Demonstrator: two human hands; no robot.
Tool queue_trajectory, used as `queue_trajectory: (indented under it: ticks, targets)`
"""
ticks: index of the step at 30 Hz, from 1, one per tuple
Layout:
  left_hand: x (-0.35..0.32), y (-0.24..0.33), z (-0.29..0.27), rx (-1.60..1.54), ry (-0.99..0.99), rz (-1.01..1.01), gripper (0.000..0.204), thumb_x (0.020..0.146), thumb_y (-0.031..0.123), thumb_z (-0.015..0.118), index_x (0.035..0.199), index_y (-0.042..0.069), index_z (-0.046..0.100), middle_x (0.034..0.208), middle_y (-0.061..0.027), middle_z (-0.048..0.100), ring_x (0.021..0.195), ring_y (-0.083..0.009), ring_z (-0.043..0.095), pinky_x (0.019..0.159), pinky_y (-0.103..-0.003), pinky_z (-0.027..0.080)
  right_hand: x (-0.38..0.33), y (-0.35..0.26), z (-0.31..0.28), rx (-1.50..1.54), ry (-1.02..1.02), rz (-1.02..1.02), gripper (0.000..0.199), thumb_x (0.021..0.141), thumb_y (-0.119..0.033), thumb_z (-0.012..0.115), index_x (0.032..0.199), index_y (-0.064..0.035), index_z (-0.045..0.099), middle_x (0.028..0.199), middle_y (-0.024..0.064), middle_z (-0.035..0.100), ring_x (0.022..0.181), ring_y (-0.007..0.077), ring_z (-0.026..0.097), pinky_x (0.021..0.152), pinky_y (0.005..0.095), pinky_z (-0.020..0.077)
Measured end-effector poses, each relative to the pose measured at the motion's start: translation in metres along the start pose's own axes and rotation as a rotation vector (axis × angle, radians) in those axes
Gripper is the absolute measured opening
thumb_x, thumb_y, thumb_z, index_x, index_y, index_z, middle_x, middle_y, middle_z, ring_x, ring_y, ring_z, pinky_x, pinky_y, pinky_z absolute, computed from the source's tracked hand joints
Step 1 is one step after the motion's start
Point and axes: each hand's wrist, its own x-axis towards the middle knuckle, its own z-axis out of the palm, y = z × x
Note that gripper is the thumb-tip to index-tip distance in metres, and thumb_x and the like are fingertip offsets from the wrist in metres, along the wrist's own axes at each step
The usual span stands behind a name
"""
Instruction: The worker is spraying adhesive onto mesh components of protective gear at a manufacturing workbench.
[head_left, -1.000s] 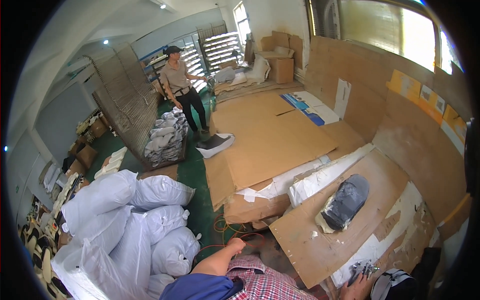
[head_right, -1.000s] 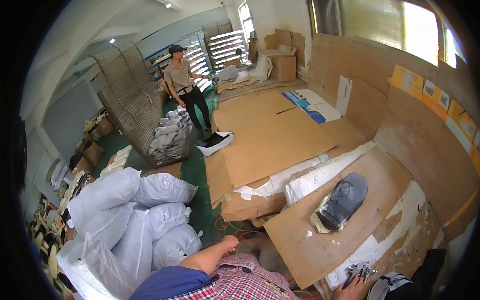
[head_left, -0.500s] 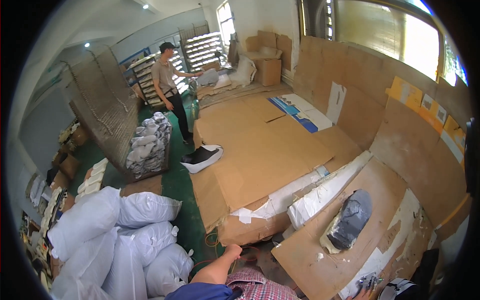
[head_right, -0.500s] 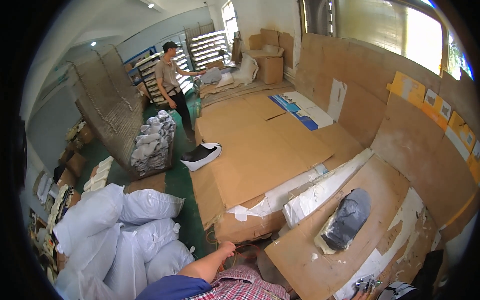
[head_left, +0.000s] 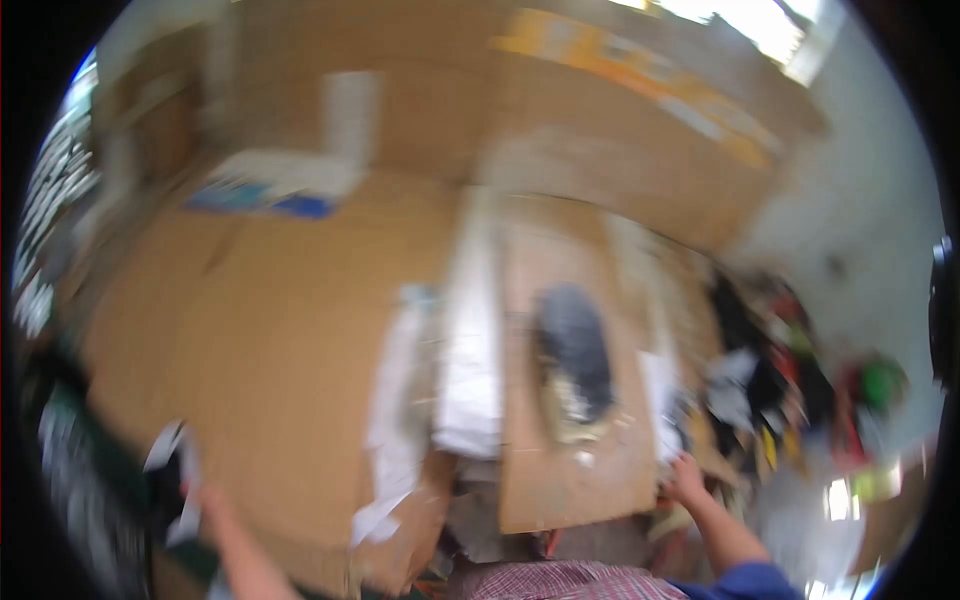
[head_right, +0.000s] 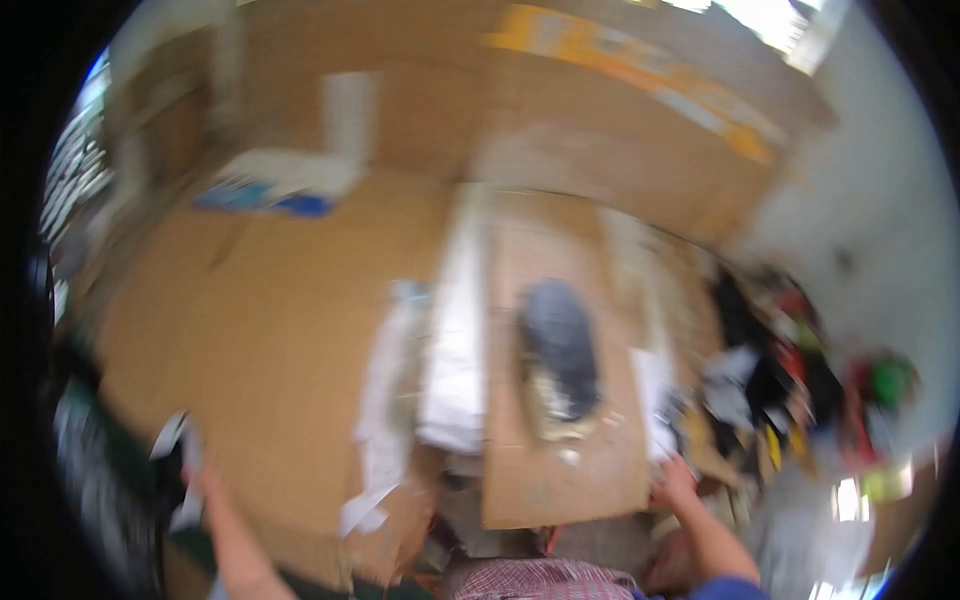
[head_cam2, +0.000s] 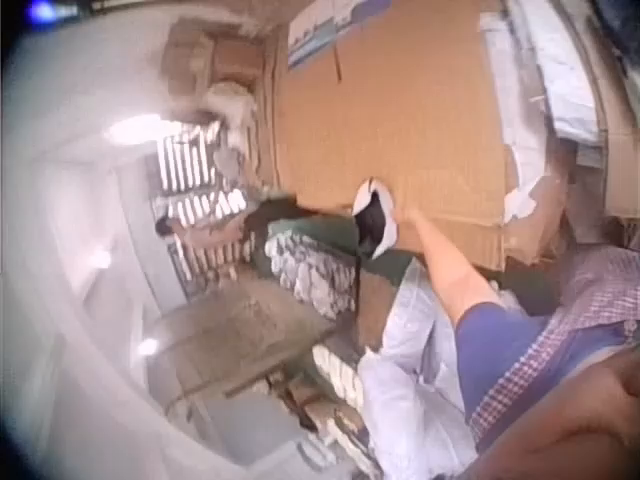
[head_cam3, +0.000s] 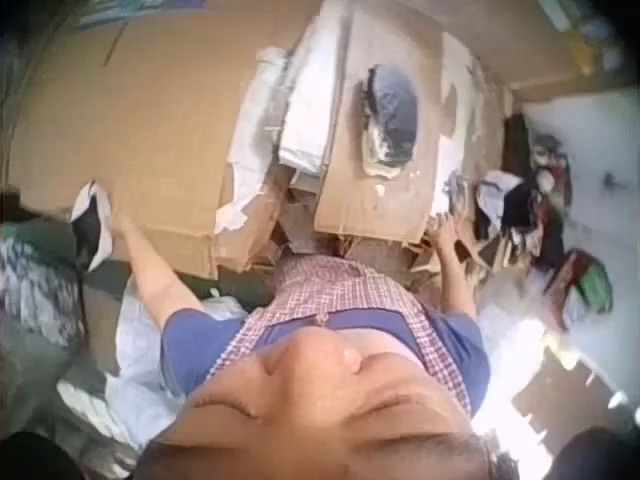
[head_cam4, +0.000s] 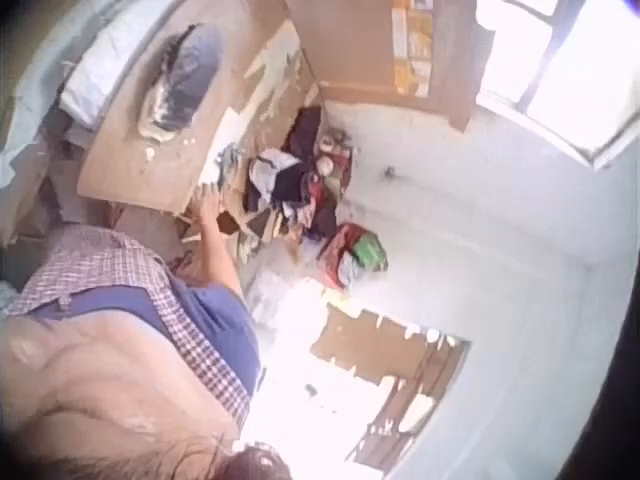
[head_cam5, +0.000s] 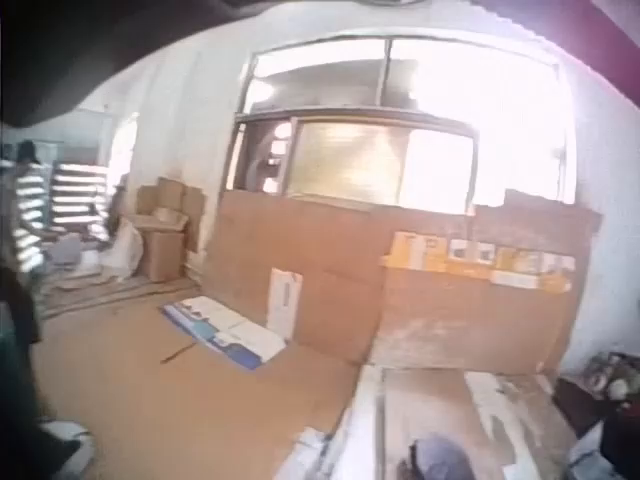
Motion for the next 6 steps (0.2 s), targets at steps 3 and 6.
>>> queue_trajectory:
  ticks: [3, 6]
  targets:
    - [0.172, -0.079, -0.218, -0.966, -0.226, -0.617, 0.035, 0.072, 0.035, 0.066, 0.087, 0.003, 0.063, 0.083, -0.0142, 0.062, 0.076, -0.0237, 0.058, 0.066, -0.033, 0.047, 0.002, -0.015, -0.019, 0.043, -0.066, 0.119, 0.038, 0.065, -0.021, 0.061, 0.101, -0.0095, 0.058, 0.106, 0.0139, 0.051, 0.103, 0.0305, 0.05, 0.087, 0.0371, 0.0418]
    - [0.26, -0.169, -0.205, -0.672, -0.452, -0.355, 0.035, 0.075, 0.035, 0.064, 0.091, 0.004, 0.063, 0.085, -0.0132, 0.064, 0.073, -0.0253, 0.061, 0.062, -0.034, 0.048, 0.023, -0.033, 0.001, 0.165, -0.215, 0.127, 0.041, 0.069, -0.022, 0.06, 0.107, -0.007, 0.055, 0.111, 0.0147, 0.049, 0.108, 0.0294, 0.047, 0.091, 0.0358, 0.0389]
